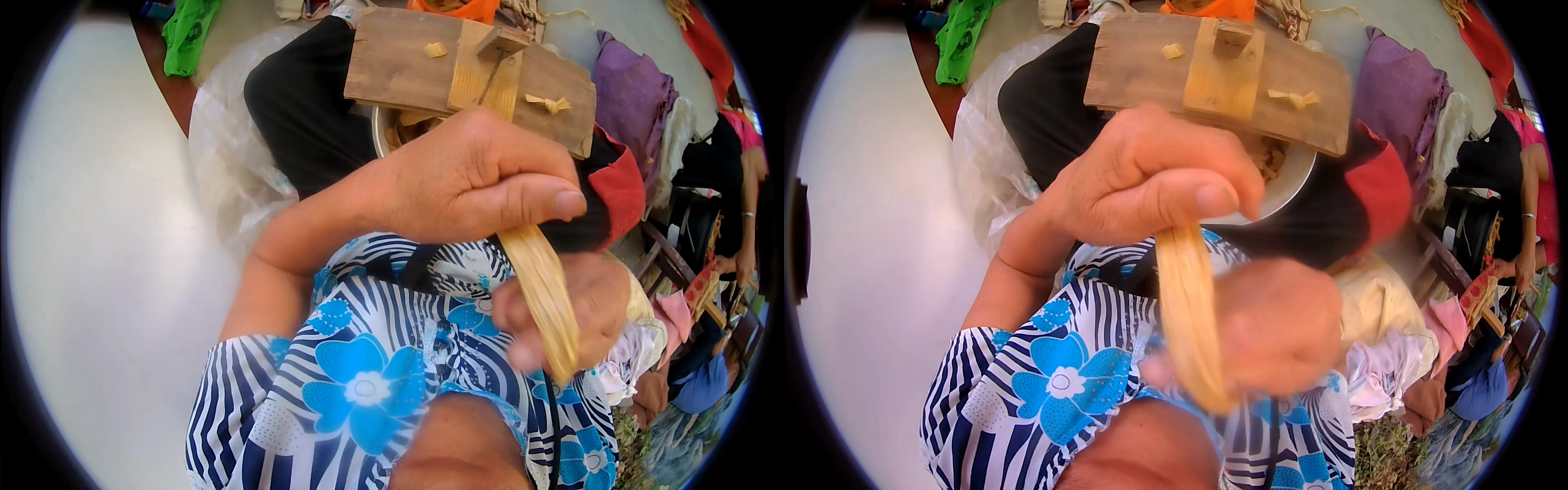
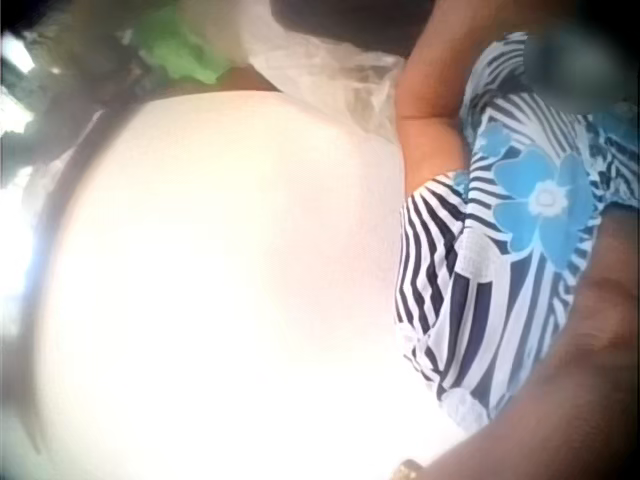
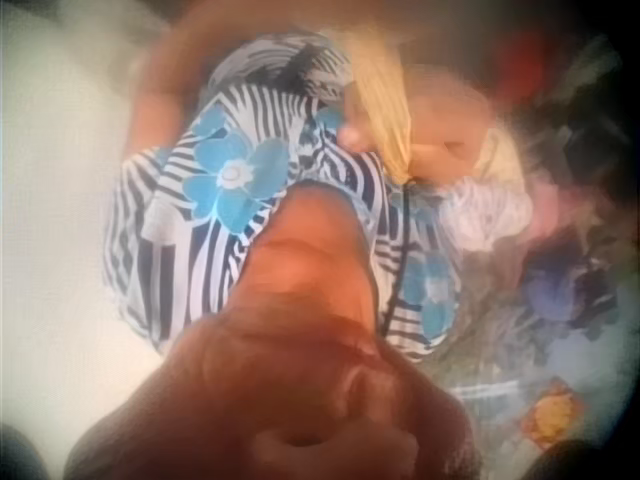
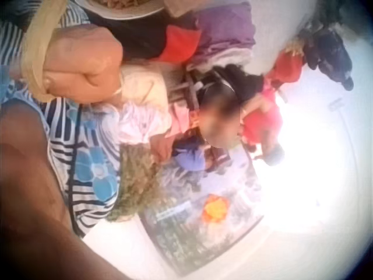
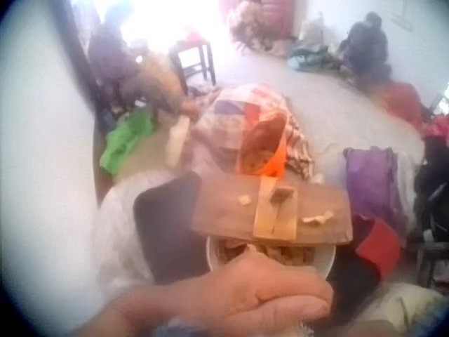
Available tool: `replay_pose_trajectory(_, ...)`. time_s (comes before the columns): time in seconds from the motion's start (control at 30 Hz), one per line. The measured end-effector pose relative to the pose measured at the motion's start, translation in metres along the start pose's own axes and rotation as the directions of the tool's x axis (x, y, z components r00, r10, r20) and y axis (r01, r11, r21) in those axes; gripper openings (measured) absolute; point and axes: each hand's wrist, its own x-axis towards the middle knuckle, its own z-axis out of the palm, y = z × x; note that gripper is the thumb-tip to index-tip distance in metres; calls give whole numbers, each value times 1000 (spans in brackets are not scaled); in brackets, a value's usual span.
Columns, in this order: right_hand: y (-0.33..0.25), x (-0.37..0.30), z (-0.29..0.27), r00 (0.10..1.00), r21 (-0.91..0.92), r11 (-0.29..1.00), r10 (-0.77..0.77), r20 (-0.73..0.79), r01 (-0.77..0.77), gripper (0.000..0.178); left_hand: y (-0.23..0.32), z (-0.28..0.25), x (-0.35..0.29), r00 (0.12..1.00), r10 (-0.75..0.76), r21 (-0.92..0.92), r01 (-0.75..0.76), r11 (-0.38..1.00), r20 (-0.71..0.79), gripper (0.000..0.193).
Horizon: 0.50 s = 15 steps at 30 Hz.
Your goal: The person pulls thin strips of plant material through a metal blade mounted on a wooden block and places the processed strips into a large bowl.
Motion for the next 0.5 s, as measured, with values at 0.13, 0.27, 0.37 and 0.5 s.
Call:
replay_pose_trajectory(0.13,10,0,-12,958,322,911,-284,37,258,21,-6,15,-1,976,195,27,-193,981,-94,25)
replay_pose_trajectory(0.27,20,-18,-4,905,218,973,30,-423,69,26,-37,-1,6,980,-144,-9,144,990,-141,29)
replay_pose_trajectory(0.37,48,-22,-21,741,244,962,73,-667,124,29,-79,11,1,937,-245,-217,192,957,-251,26)
replay_pose_trajectory(0.5,78,-25,-64,535,-459,829,-241,-810,-320,27,-81,13,2,928,-299,-367,205,907,-222,23)
